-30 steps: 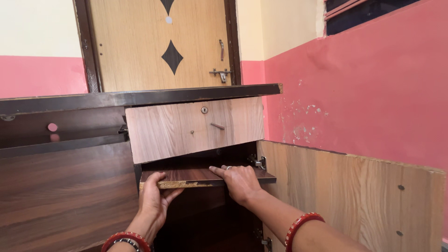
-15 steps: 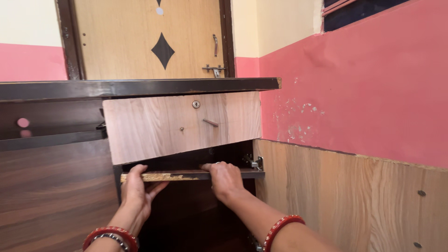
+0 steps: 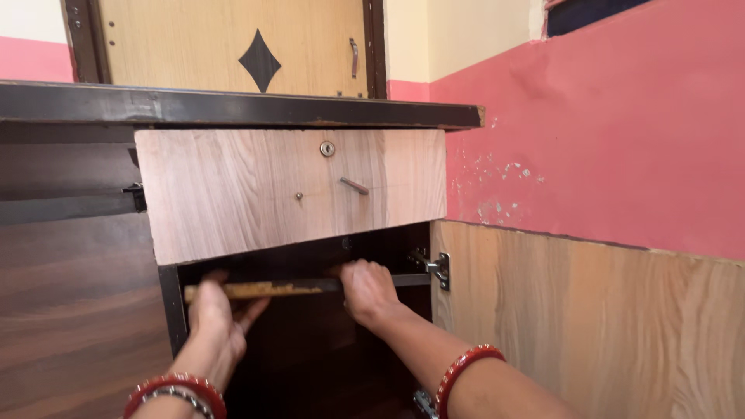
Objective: The person assembles a wooden cabinet by inserting a drawer and a shelf, then wipes the interior and the shelf with a cloth. They place a stack of papers and books into the cabinet.
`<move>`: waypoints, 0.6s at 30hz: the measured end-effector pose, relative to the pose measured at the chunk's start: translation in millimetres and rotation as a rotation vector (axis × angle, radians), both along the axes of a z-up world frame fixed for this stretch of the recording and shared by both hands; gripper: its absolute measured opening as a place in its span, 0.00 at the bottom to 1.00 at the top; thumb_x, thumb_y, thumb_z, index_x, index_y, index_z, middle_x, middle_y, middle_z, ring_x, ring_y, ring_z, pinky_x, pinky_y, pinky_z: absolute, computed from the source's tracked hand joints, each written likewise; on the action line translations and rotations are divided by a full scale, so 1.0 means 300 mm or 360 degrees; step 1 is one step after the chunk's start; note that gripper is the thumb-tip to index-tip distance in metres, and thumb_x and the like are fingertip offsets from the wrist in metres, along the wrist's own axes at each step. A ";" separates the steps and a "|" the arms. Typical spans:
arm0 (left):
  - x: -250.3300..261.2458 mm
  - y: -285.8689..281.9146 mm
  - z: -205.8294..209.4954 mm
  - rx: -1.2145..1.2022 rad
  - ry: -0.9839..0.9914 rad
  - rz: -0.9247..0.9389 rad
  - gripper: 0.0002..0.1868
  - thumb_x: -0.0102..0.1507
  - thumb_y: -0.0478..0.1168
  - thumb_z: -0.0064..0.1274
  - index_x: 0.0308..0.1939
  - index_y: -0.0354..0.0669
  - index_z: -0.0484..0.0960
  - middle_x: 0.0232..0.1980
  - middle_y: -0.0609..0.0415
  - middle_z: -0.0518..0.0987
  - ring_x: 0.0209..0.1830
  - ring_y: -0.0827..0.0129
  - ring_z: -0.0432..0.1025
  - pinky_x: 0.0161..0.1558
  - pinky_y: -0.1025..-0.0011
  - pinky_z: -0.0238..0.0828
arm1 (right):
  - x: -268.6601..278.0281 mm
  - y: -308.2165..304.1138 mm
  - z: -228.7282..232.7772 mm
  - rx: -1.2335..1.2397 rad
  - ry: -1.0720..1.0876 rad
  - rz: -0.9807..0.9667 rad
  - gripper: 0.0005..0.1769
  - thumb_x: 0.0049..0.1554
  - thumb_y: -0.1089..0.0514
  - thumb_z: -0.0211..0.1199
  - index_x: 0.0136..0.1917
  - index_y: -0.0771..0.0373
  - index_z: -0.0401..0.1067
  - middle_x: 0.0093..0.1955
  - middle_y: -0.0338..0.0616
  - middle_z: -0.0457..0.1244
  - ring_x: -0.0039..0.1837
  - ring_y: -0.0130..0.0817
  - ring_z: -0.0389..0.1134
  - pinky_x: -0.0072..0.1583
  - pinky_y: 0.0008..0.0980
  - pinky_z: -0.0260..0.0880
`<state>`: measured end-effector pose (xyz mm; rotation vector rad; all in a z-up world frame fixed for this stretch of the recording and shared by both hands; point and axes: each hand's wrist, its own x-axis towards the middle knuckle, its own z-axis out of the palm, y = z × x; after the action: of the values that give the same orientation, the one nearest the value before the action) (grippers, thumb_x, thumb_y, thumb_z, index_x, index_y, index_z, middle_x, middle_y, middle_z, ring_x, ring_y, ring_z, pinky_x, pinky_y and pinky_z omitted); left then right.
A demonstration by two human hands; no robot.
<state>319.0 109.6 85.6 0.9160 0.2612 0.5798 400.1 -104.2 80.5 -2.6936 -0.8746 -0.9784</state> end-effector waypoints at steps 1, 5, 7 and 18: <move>0.016 0.002 -0.030 -0.0018 0.0007 0.0010 0.22 0.70 0.41 0.30 0.67 0.40 0.65 0.61 0.39 0.72 0.57 0.51 0.75 0.52 0.52 0.77 | 0.014 0.001 -0.007 -0.0001 -0.0003 0.0044 0.32 0.46 0.69 0.62 0.64 0.48 0.76 0.47 0.54 0.71 0.50 0.50 0.73 0.54 0.45 0.74; 0.073 0.010 -0.173 -0.0355 0.0056 0.0048 0.22 0.70 0.42 0.37 0.68 0.39 0.62 0.62 0.38 0.71 0.58 0.45 0.72 0.52 0.48 0.78 | 0.042 0.030 -0.071 -0.0203 0.0052 -0.0039 0.28 0.52 0.67 0.58 0.64 0.46 0.75 0.51 0.51 0.70 0.53 0.47 0.73 0.56 0.43 0.73; 0.091 0.020 -0.243 -0.0366 0.0001 0.0014 0.23 0.69 0.41 0.40 0.67 0.38 0.63 0.62 0.39 0.72 0.61 0.47 0.71 0.55 0.50 0.76 | 0.047 0.037 -0.107 -0.0267 0.0120 -0.0056 0.33 0.56 0.68 0.55 0.70 0.43 0.71 0.51 0.51 0.70 0.53 0.47 0.73 0.57 0.43 0.72; 0.127 0.040 -0.324 -0.0347 -0.0113 -0.0063 0.25 0.68 0.44 0.42 0.67 0.36 0.63 0.65 0.40 0.70 0.65 0.47 0.69 0.64 0.53 0.72 | 0.063 0.058 -0.176 -0.0118 -0.0010 0.0026 0.36 0.55 0.65 0.58 0.75 0.44 0.64 0.63 0.48 0.67 0.64 0.44 0.68 0.68 0.45 0.63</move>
<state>357.2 121.6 -11.7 0.6874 0.2369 0.5350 418.9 -86.7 27.5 -2.7412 -0.9512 -0.9705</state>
